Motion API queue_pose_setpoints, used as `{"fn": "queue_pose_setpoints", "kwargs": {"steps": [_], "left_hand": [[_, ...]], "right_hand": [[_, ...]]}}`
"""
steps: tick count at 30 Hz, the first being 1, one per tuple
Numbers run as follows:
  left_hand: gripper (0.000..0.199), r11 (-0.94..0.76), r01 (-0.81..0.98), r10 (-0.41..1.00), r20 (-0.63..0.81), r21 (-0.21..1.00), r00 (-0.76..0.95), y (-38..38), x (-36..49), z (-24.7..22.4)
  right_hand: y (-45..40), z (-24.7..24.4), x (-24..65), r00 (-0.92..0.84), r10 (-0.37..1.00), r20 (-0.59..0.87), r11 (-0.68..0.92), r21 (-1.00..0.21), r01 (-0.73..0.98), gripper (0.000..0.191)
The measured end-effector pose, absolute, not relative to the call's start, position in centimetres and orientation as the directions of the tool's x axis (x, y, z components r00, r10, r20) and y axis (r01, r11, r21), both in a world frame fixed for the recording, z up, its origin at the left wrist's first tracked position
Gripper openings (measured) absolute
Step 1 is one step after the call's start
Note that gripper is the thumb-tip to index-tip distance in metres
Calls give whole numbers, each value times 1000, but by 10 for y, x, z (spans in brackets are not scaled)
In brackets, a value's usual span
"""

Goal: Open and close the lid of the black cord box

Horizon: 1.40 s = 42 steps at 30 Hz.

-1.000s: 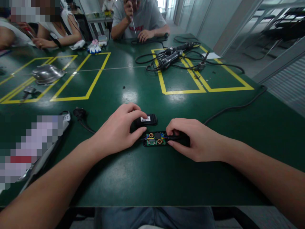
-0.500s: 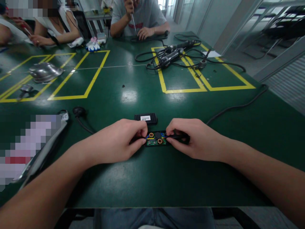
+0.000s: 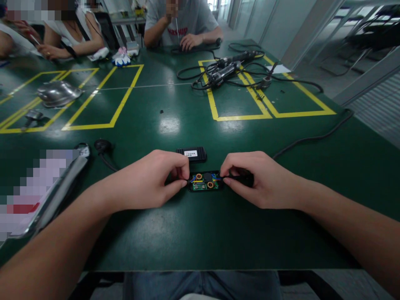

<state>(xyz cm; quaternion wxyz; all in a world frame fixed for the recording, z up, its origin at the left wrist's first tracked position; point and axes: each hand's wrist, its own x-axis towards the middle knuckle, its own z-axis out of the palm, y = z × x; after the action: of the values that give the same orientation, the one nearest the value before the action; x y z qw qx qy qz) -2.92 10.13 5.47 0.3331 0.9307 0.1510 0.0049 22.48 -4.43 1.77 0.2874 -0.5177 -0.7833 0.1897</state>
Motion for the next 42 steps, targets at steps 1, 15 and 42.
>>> {"fn": "queue_pose_setpoints", "kwargs": {"steps": [1, 15, 42], "left_hand": [[11, -729, 285, 282, -106, 623, 953, 102, -29, 54], [15, -879, 203, 318, 211, 432, 924, 105, -25, 39], [36, -847, 155, 234, 95, 508, 968, 88, -21, 36]], "right_hand": [[-44, 18, 226, -299, 924, 241, 383, -600, 702, 10], [-41, 16, 230, -309, 920, 240, 391, -609, 690, 8], [-40, 7, 228, -325, 917, 230, 396, -622, 675, 20]]}}
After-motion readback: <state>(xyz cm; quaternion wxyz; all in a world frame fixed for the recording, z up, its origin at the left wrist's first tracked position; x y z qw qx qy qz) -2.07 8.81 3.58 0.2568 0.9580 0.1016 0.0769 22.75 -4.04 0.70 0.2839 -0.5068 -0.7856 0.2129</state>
